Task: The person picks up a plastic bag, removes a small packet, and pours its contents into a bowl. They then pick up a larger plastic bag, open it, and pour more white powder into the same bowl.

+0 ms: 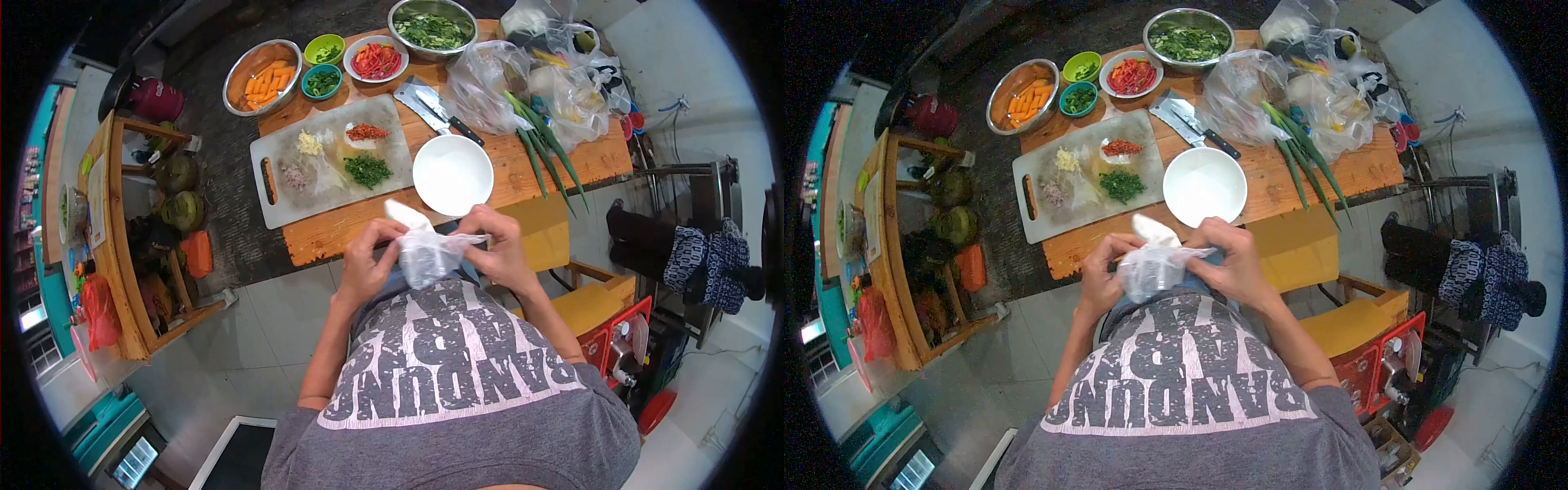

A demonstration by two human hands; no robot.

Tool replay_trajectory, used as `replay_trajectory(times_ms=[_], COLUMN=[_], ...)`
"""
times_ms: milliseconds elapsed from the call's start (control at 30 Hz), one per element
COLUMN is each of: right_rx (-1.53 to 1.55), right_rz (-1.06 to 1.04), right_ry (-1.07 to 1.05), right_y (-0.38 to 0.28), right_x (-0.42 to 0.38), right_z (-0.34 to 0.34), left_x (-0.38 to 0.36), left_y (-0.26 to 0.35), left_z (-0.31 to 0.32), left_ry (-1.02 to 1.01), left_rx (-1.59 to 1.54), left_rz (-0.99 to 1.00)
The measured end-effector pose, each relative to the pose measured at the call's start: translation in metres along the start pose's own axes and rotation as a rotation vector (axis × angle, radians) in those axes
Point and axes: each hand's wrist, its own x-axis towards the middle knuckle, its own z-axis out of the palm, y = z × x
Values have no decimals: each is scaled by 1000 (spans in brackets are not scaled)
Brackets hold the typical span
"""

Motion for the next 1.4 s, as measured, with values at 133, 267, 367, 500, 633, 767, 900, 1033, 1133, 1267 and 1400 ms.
replay_trajectory(times_ms=[133,267,367,500,633,767,900,1033,1133,1267,1400], right_rx=[-106,-90,-91,-125,-58,127,96,-47,-242,-508,-514], right_rz=[46,68,87,26,-53,-48,88,260,332,553,438], right_ry=[74,146,194,231,228,340,464,466,347,77,134], right_y=[-15,-23,-31,-36,-39,-43,-18,69,146,180,217], right_x=[-16,-37,-43,-44,-31,-9,23,58,67,81,77], right_z=[-25,-38,-41,-46,-56,-59,-76,-92,-84,-70,-58], left_x=[20,37,43,58,87,96,73,41,21,14,17], left_y=[10,5,-11,-11,-36,-51,-74,-76,-81,-52,-41], left_z=[17,33,49,60,79,110,133,129,126,126,129], left_ry=[-143,-238,-293,-398,-615,-764,-764,-706,-646,-566,-602], left_rx=[-5,-43,-76,-357,-721,-1038,-1134,-1297,-1479,-1592,-1817], left_rz=[38,82,92,43,-198,-702,-689,-764,-1010,-1055,-1135])
